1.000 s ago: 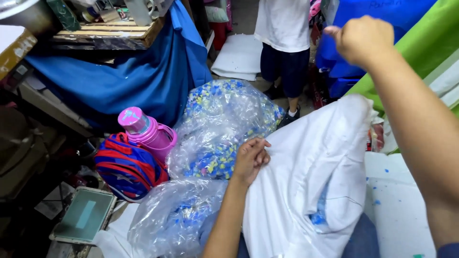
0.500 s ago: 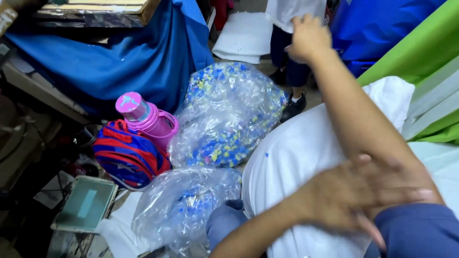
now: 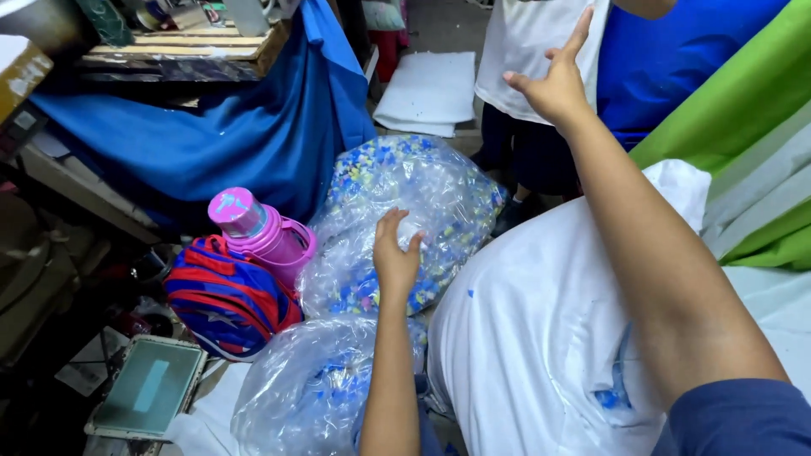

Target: Hand-sewing the opening of a stuffed pillow to close the seam.

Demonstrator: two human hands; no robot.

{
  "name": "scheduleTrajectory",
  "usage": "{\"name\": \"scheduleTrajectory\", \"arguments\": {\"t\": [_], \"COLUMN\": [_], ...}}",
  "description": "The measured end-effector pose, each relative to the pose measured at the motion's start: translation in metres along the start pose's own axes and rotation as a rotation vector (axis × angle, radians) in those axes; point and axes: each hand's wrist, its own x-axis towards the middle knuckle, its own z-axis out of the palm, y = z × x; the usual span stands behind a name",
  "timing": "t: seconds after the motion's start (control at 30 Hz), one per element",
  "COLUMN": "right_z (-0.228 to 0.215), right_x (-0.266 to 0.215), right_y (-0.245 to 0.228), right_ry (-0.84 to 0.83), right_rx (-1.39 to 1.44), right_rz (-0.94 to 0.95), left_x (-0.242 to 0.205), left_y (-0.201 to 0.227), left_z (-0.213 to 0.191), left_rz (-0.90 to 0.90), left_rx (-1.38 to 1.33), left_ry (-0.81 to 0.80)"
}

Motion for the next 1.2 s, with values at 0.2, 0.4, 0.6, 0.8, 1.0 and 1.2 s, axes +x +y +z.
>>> {"name": "scheduleTrajectory", "arguments": {"t": [0.2,0.4,0.6,0.8,1.0,1.2], "right_z": [0.025,0.034,0.016,-0.021,-0.006,-0.025], "right_x": [-0.001,0.009,0.031,0.055,0.017,-0.081], "right_y": [0.015,-0.018,-0.026,0.000,0.025,-0.040], "right_ry": [0.289,0.418,0.394,0.795,0.545,-0.141], "right_rx": [-0.128,0.692,1.463,1.335,1.124,0.731], "right_rz": [-0.040,0.142,0.322,0.447,0.376,0.473], "left_x": [-0.003,-0.008,-0.005,-0.004,-0.007,-0.013], "left_y": [0.011,0.025,0.023,0.029,0.019,0.023], "left_z": [-0.012,-0.009,-0.010,-0.010,-0.004,-0.002], "left_rz": [-0.213,-0.276,-0.180,-0.150,-0.133,-0.004], "left_rx": [-0.184,-0.100,-0.251,-0.288,-0.264,-0.497], "left_ry": [0.190,0.212,0.232,0.220,0.235,0.154]}}
